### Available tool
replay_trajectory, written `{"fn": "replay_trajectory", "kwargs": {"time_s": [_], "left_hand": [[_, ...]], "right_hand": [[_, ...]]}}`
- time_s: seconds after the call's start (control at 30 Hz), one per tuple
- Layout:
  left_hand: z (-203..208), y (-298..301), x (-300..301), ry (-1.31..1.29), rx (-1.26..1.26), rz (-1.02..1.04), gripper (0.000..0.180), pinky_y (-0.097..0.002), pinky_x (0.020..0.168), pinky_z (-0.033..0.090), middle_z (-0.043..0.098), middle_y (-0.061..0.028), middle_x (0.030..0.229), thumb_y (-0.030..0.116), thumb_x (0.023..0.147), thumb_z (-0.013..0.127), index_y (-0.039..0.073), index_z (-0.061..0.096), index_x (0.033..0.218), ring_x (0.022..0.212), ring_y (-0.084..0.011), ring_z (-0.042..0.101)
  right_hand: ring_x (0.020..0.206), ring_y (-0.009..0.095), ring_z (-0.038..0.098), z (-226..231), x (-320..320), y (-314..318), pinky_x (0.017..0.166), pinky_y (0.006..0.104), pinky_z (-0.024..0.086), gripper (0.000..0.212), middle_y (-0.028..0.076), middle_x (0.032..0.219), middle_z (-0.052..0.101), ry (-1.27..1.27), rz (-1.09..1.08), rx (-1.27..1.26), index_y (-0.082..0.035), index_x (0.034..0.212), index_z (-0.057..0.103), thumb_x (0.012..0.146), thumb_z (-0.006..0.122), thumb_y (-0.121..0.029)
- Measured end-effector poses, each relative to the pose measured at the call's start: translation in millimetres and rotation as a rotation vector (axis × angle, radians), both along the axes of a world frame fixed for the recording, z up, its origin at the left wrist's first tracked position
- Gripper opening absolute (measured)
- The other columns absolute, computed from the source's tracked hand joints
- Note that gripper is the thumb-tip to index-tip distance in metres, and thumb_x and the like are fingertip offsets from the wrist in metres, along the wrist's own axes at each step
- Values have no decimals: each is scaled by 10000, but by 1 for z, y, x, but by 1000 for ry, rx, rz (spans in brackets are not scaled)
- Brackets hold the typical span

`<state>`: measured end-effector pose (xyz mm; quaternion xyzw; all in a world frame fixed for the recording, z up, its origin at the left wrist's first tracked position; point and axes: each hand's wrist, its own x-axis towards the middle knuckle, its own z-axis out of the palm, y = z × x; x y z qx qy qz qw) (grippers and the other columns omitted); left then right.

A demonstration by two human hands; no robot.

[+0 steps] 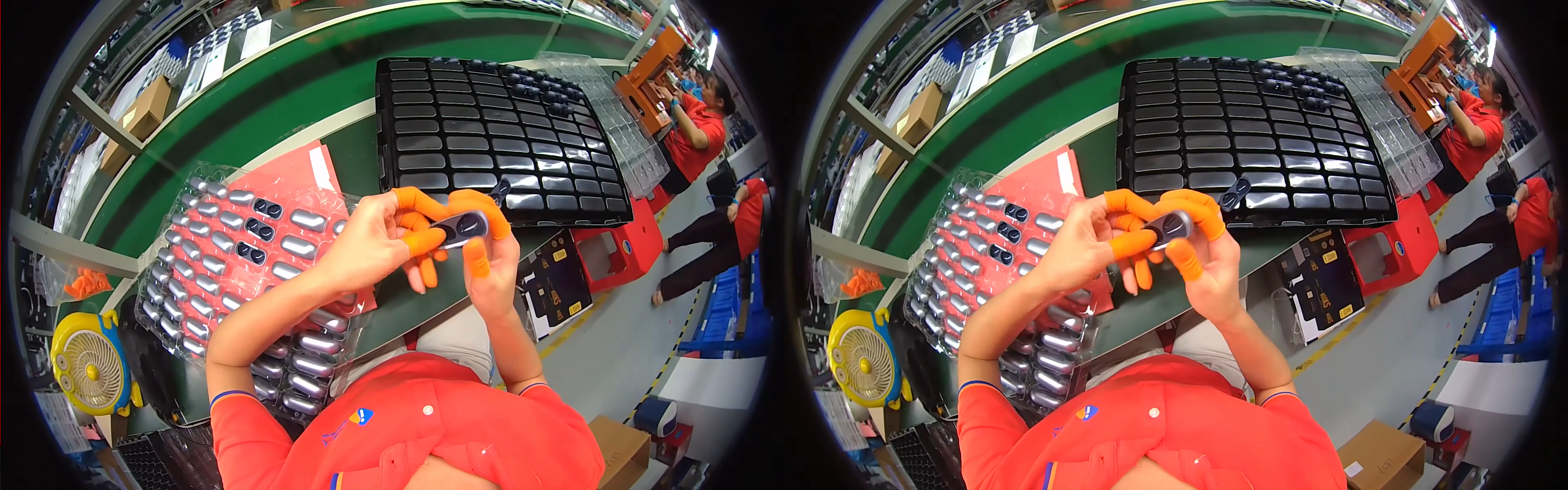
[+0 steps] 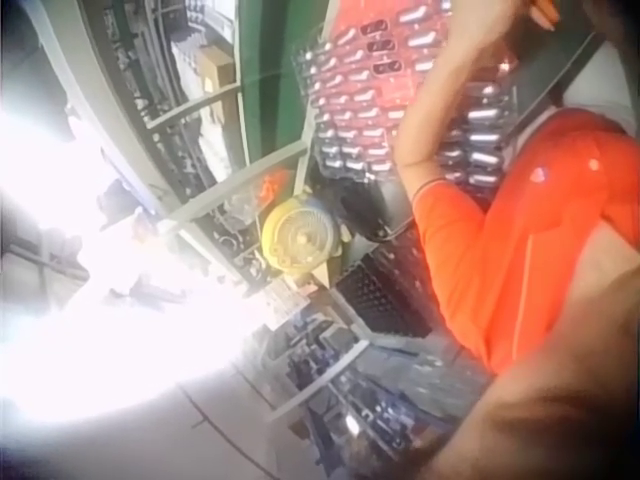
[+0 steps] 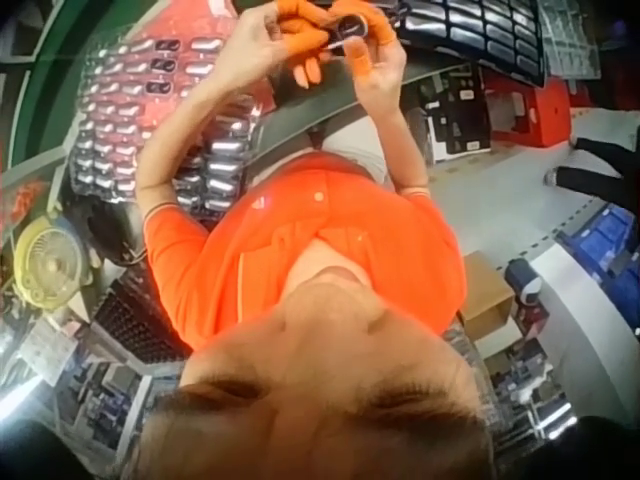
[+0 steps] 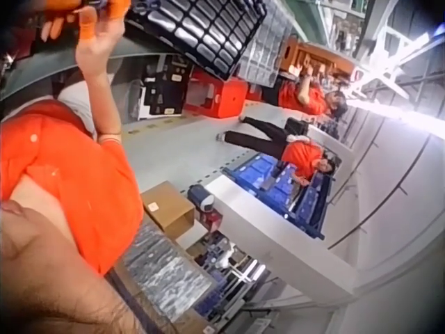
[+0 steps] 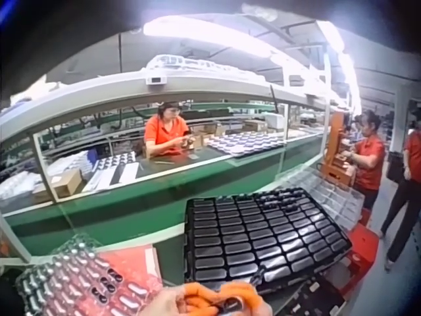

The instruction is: The person assembles small electronic components by hand, then places them into a specialized plastic tray.

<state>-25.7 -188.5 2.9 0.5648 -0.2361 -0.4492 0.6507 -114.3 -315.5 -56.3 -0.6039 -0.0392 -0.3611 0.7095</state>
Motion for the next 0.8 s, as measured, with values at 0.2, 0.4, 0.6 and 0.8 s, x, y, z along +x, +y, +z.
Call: {"fn": "replay_trajectory", "kwargs": {"time_s": [0.2,0.4,0.6,0.8], "left_hand": [[-14,2,13,-1022,-35,144,223,-243,562,490,608,-87,787,-1,806,617,-26,563,1020,638,-144,610],[-29,0,10,-1163,-141,-11,215,-261,555,462,594,-115,766,3,780,632,-34,573,984,631,-177,595],[-33,1,7,-1079,-77,-48,207,-267,550,455,588,-125,758,-8,781,621,-32,580,983,610,-188,581],[-25,2,16,-870,-17,64,253,-247,558,467,606,-72,774,-6,767,638,-12,600,1016,602,-149,578]], "right_hand": [[692,96,520,-5,-11,-21,628,211,396,333,80,872,579,199,249,162,22,1061,538,953,439,-277],[522,98,494,-6,-15,-13,479,250,371,327,45,629,537,425,81,-309,33,863,567,948,423,-248],[430,101,448,-15,-11,-13,419,262,348,331,41,518,470,251,15,-511,43,761,562,935,455,-218],[559,76,496,-7,-9,-7,482,216,352,295,30,684,557,430,199,-35,21,939,575,944,453,-248]]}}
